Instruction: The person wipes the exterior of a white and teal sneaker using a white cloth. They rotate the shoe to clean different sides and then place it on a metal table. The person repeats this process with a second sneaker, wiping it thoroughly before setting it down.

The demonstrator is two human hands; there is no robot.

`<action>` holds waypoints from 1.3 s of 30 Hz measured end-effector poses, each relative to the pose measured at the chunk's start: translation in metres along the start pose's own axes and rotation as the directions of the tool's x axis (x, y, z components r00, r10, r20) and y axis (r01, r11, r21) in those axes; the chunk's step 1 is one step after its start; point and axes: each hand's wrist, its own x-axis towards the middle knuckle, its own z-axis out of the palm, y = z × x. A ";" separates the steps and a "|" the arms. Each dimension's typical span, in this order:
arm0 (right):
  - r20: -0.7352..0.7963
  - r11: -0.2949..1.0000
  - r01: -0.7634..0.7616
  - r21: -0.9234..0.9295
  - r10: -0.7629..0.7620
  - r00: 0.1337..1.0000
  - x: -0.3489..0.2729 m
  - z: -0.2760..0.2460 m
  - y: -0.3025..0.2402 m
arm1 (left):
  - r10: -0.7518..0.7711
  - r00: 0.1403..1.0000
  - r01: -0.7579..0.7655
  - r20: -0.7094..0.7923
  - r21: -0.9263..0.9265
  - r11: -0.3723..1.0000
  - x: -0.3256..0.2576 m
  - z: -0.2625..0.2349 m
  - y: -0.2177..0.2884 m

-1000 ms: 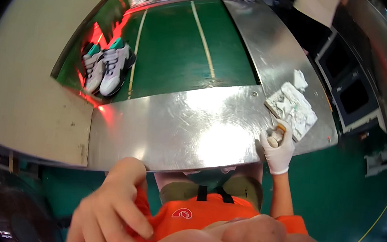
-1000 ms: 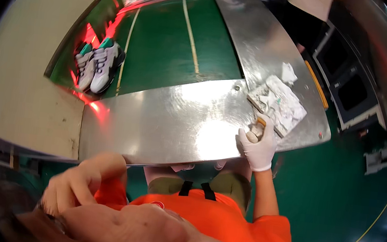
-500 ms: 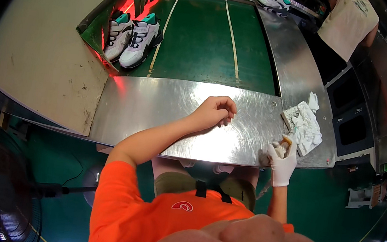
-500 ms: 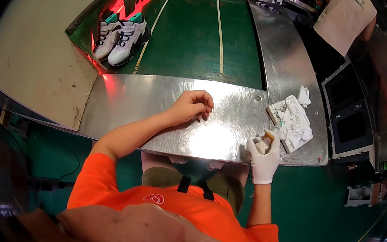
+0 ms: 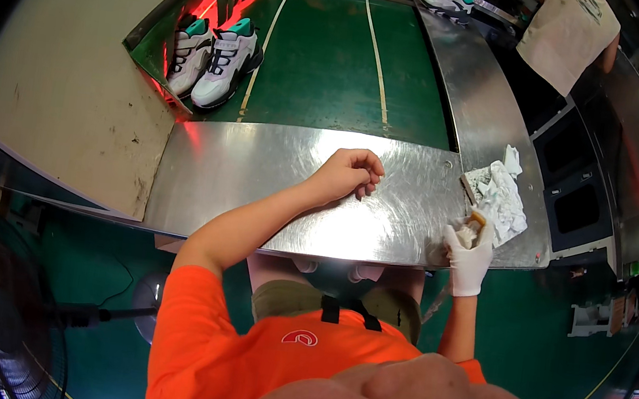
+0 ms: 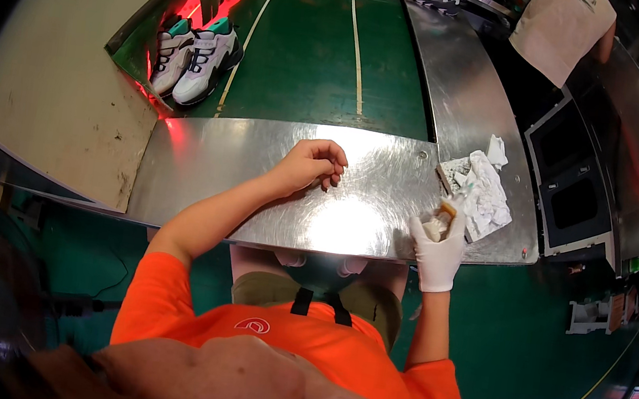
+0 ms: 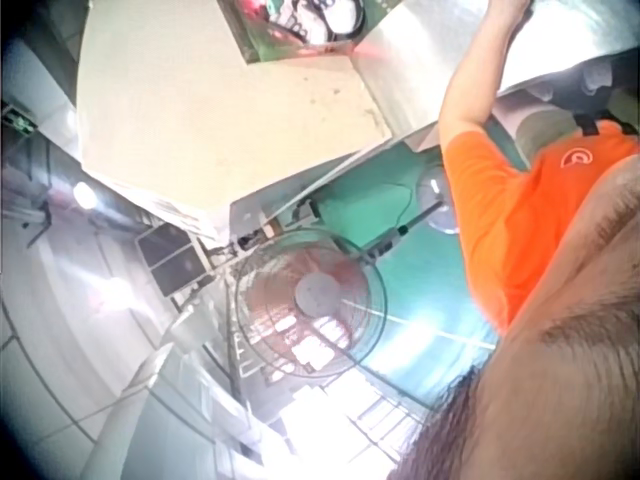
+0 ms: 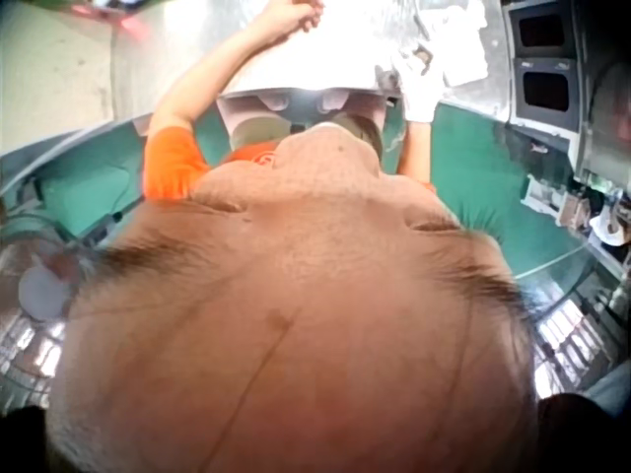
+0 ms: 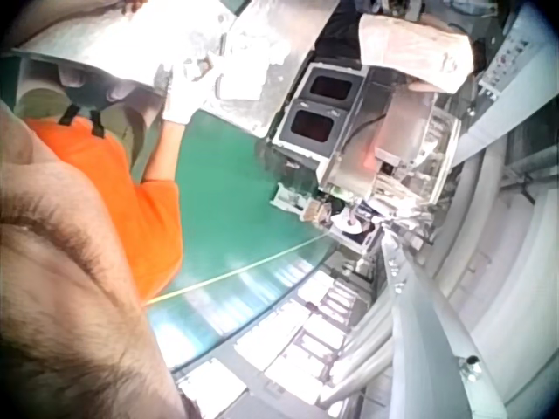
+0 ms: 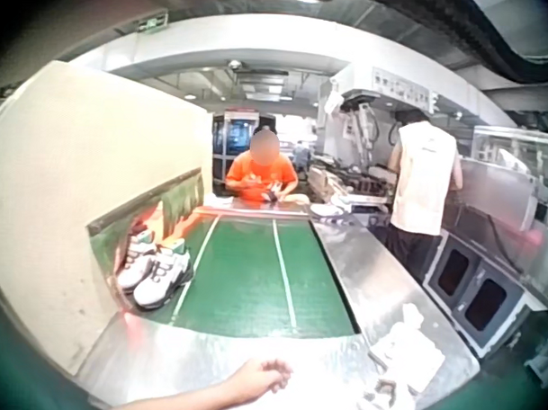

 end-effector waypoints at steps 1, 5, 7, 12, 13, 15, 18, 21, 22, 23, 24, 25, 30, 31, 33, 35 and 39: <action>-0.041 0.999 0.044 -0.010 -0.045 0.998 0.004 -0.002 0.004 | -0.004 1.000 0.004 0.003 -0.010 1.000 0.000 -0.001 0.000; -0.130 0.959 0.203 -0.198 -0.231 0.964 0.018 -0.010 0.013 | -0.014 1.000 0.014 0.004 -0.004 1.000 0.001 0.000 0.002; -0.094 0.884 0.291 -0.367 -0.346 0.933 0.028 -0.013 0.024 | -0.015 1.000 0.015 0.007 0.010 1.000 0.001 0.001 0.003; -0.096 0.956 0.154 -0.249 -0.182 0.979 0.030 -0.013 0.034 | -0.019 1.000 0.019 0.006 0.029 0.999 0.002 0.003 0.003; -0.096 0.952 0.139 -0.272 -0.171 0.981 0.029 -0.013 0.033 | -0.019 1.000 0.019 0.006 0.027 0.999 0.002 0.002 0.002; -0.125 0.937 0.171 -0.306 -0.218 0.968 0.026 -0.010 0.030 | -0.020 1.000 0.019 0.007 0.024 1.000 0.003 0.000 0.000; -0.144 0.900 0.198 -0.389 -0.271 0.952 0.024 -0.008 0.027 | -0.010 1.000 0.010 0.007 0.023 1.000 0.004 0.000 -0.002; -0.147 0.898 0.173 -0.404 -0.250 0.957 0.024 -0.008 0.027 | -0.011 1.000 0.011 0.004 0.024 1.000 0.003 0.001 -0.001; -0.147 0.905 0.158 -0.396 -0.232 0.962 0.024 -0.008 0.027 | -0.010 1.000 0.010 0.005 0.023 1.000 0.004 0.001 -0.001; -0.149 0.908 0.163 -0.386 -0.236 0.960 0.025 -0.009 0.029 | -0.009 1.000 0.009 0.005 0.022 1.000 0.005 0.001 -0.002; -0.151 0.911 0.169 -0.376 -0.240 0.959 0.025 -0.009 0.031 | -0.008 1.000 0.008 0.005 0.021 1.000 0.005 0.001 -0.002; -0.153 0.914 0.175 -0.366 -0.245 0.957 0.026 -0.010 0.033 | -0.013 1.000 0.013 0.005 0.020 1.000 0.005 0.001 -0.002; -0.155 0.910 0.173 -0.378 -0.246 0.957 0.025 -0.009 0.033 | -0.014 1.000 0.014 0.013 0.037 0.999 0.004 0.001 -0.002; -0.154 0.906 0.174 -0.386 -0.250 0.956 0.025 -0.008 0.032 | -0.016 1.000 0.015 0.014 0.034 0.999 0.005 0.001 -0.002; -0.155 0.894 0.189 -0.406 -0.272 0.950 0.026 -0.009 0.035 | -0.018 1.000 0.018 0.016 0.027 0.999 0.005 0.001 -0.004; -0.159 0.893 0.196 -0.405 -0.279 0.947 0.026 -0.009 0.035 | -0.021 1.000 0.020 0.019 0.028 0.999 0.006 0.002 -0.003; -0.156 0.903 0.189 -0.387 -0.265 0.951 0.027 -0.007 0.033 | -0.016 1.000 0.016 0.018 0.033 0.999 0.007 0.001 -0.004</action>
